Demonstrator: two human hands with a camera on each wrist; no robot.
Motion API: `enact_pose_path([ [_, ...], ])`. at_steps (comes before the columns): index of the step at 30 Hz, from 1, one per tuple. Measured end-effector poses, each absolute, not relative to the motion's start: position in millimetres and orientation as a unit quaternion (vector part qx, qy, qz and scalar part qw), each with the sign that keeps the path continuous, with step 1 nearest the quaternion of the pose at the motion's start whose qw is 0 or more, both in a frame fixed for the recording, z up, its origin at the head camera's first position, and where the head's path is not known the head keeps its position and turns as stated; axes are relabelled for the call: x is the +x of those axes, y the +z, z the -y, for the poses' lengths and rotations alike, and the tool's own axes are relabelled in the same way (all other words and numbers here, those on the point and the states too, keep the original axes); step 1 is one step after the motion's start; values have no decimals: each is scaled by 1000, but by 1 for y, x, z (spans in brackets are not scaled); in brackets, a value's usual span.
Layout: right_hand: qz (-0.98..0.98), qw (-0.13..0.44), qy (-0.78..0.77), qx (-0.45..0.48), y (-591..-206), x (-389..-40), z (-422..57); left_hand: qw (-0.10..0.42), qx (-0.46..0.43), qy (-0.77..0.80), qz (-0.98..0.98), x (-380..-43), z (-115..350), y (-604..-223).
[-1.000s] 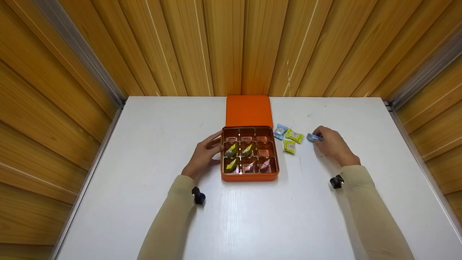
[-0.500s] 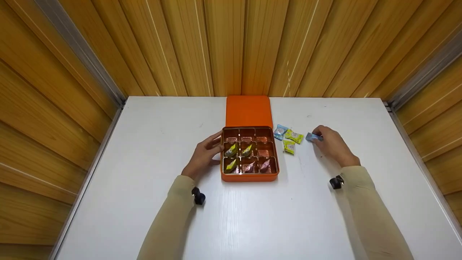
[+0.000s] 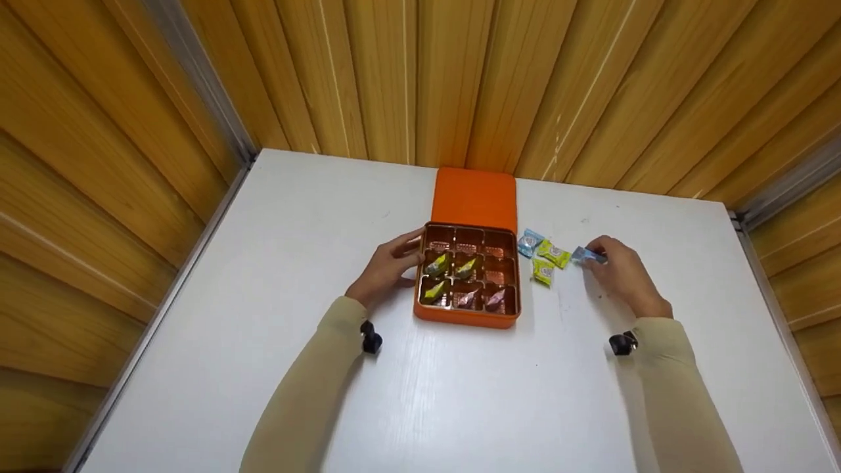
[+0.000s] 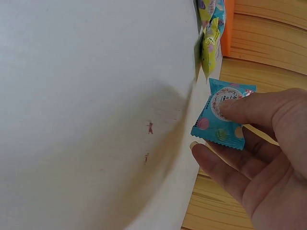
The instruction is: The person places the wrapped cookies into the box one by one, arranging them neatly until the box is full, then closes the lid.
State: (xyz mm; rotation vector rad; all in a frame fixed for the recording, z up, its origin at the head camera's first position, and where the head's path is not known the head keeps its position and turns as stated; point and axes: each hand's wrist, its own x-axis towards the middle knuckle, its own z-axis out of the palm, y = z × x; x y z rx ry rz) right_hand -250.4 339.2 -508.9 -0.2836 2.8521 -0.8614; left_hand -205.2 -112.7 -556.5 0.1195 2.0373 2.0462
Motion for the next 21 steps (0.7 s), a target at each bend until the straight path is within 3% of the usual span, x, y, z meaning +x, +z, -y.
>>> enact_pose_path([
  [21,-932,14,-322,-164,-486,-250,-312,130,36,691,-710,-210,114,-558],
])
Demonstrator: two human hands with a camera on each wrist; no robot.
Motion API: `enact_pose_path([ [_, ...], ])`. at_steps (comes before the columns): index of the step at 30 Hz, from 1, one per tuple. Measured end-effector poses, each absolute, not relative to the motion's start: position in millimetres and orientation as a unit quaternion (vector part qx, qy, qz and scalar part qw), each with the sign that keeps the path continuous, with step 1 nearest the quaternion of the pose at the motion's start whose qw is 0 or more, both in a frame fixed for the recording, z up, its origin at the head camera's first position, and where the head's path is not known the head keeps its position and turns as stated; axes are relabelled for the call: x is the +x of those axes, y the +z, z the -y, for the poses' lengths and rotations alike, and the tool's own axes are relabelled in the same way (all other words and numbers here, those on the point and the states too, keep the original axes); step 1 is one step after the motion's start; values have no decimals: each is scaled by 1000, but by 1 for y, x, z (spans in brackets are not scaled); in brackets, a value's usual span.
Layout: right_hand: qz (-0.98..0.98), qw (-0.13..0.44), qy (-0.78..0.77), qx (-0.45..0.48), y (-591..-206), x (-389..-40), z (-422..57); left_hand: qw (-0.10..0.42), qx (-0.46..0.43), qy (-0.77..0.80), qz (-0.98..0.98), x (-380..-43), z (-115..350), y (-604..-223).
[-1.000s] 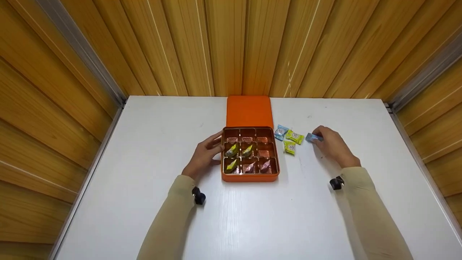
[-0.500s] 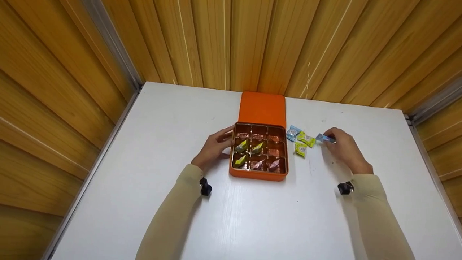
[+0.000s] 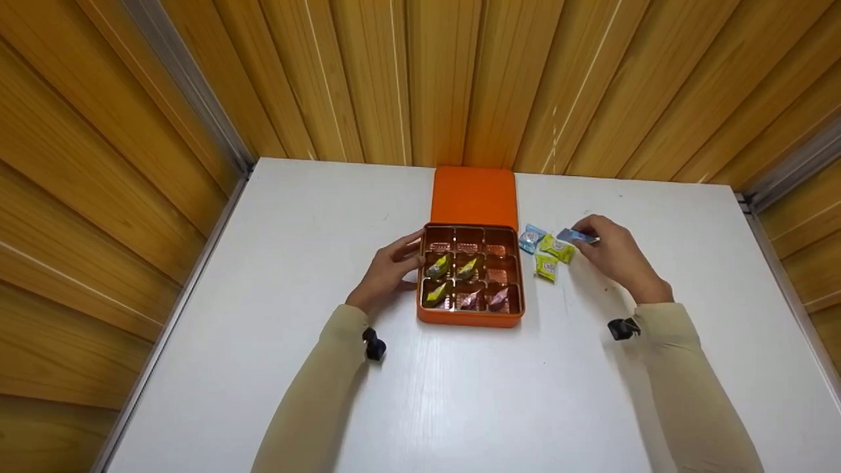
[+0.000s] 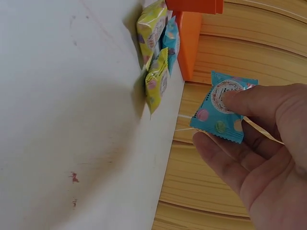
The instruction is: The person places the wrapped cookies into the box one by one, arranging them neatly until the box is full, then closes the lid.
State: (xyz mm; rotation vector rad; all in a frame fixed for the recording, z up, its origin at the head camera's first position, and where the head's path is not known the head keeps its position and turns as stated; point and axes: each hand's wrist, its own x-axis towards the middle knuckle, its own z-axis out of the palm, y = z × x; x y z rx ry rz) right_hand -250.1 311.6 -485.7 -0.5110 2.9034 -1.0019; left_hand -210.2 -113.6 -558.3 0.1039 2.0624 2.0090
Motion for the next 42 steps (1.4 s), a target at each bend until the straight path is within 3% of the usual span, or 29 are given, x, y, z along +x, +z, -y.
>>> enact_pose_path([
  [12,-920,46,-338,-195,-468,-252,-282,124,24,698,-704,-206,121,-558],
  [23,-907,22,-338,-251,-462,-247,-264,125,29,704,-698,-203,123,-558],
  [42,-897,47,-336,-284,-448,-236,-252,135,35,699,-702,-208,113,-557],
])
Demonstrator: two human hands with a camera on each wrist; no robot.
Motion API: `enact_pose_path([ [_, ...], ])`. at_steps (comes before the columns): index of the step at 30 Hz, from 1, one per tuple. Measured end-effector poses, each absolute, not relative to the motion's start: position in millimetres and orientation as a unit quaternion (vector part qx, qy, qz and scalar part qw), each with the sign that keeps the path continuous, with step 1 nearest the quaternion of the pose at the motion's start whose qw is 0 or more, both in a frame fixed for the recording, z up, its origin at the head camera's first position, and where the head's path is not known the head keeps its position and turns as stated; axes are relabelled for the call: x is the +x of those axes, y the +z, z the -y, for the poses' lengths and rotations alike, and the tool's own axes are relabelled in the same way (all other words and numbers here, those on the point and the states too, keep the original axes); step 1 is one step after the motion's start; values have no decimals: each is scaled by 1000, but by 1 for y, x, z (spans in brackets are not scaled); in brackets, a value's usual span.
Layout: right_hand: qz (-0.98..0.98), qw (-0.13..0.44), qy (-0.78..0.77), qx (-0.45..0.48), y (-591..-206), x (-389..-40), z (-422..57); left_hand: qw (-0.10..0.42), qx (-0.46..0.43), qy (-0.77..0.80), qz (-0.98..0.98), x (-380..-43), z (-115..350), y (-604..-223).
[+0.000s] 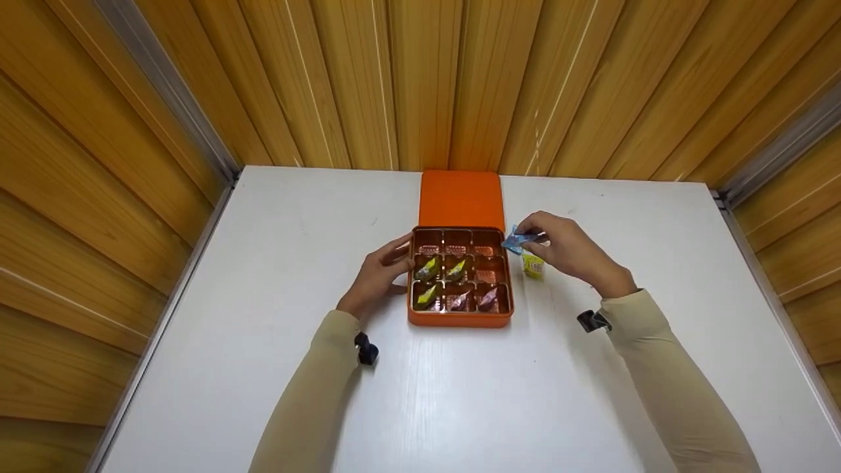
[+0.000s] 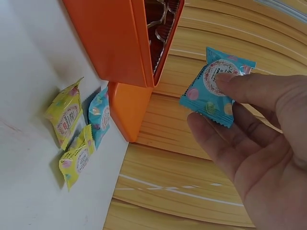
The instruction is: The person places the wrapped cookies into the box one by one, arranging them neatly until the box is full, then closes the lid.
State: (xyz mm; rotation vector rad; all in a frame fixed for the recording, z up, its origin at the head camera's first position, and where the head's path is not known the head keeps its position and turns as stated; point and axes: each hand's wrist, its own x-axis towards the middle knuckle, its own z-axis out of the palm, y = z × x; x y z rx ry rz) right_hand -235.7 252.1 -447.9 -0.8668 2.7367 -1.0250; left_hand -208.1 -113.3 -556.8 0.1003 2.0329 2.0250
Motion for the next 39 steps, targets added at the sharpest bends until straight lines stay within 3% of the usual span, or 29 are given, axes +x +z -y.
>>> enact_pose_path([
  [16,-889,47,-309,-334,-447,-237,-241,130,38,703,-698,-208,113,-556],
  [39,-885,98,-286,-355,-456,-236,-225,127,38,703,-699,-209,113,-557],
])
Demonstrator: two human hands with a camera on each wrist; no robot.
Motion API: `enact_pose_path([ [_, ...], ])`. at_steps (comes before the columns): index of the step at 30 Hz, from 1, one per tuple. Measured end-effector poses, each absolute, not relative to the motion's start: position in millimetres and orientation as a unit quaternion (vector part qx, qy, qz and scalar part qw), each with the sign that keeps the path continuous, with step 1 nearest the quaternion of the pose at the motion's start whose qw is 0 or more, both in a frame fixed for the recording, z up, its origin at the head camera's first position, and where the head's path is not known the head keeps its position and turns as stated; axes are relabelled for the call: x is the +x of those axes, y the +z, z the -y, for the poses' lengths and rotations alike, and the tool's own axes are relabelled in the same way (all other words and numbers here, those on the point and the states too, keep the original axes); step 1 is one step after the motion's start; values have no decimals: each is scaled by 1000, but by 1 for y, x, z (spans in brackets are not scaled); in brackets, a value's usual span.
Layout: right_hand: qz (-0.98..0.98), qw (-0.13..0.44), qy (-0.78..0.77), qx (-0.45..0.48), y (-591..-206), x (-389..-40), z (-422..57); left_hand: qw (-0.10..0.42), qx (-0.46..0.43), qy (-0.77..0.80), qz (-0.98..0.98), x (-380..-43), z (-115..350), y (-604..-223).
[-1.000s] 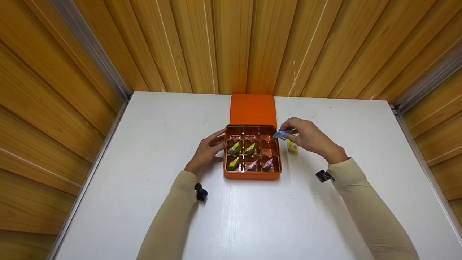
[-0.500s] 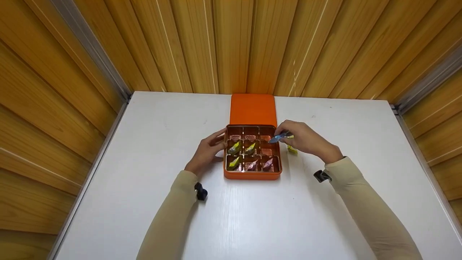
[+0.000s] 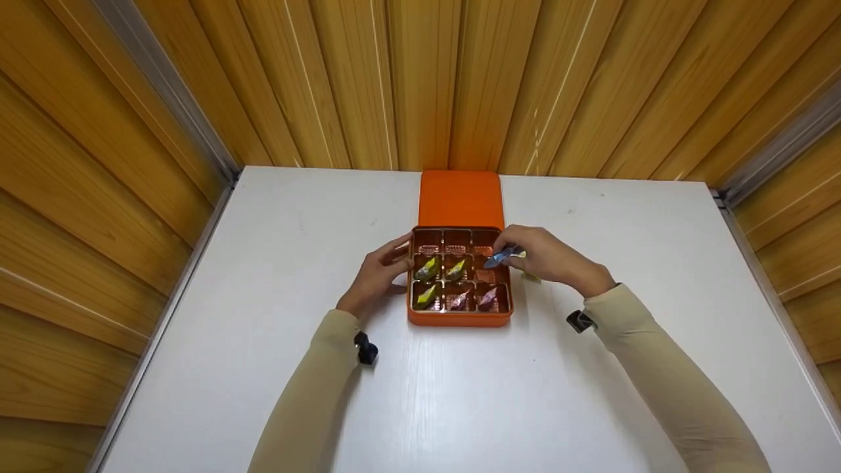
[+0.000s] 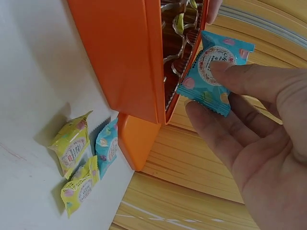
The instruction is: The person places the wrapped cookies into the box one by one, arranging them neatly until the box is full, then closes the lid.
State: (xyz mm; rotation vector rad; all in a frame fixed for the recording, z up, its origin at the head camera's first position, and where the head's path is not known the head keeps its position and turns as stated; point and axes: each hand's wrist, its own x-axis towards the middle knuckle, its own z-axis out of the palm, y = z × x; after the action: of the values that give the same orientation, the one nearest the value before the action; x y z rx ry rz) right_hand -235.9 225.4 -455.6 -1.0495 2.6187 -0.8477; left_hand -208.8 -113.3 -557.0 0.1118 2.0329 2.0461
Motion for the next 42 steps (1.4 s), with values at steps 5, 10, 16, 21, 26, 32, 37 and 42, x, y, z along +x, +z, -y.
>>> enact_pose_path([
  [5,-879,88,-280,-376,-460,-236,-223,132,40,697,-704,-208,113,-557],
  [10,-877,76,-271,-389,-465,-236,-221,129,40,693,-708,-208,112,-557],
  [16,-879,74,-253,-398,-467,-235,-217,128,44,692,-709,-207,113,-558],
  [21,-879,80,-250,-399,-469,-235,-215,130,39,696,-705,-208,114,-557],
  [26,-879,92,-252,-394,-471,-234,-213,129,39,696,-706,-208,114,-556],
  [32,-876,92,-252,-401,-473,-234,-212,129,37,696,-705,-208,113,-557],
  [37,-873,86,-248,-412,-473,-235,-212,131,29,700,-701,-208,112,-556],
  [42,-876,92,-244,-405,-471,-234,-211,133,29,703,-698,-209,112,-556],
])
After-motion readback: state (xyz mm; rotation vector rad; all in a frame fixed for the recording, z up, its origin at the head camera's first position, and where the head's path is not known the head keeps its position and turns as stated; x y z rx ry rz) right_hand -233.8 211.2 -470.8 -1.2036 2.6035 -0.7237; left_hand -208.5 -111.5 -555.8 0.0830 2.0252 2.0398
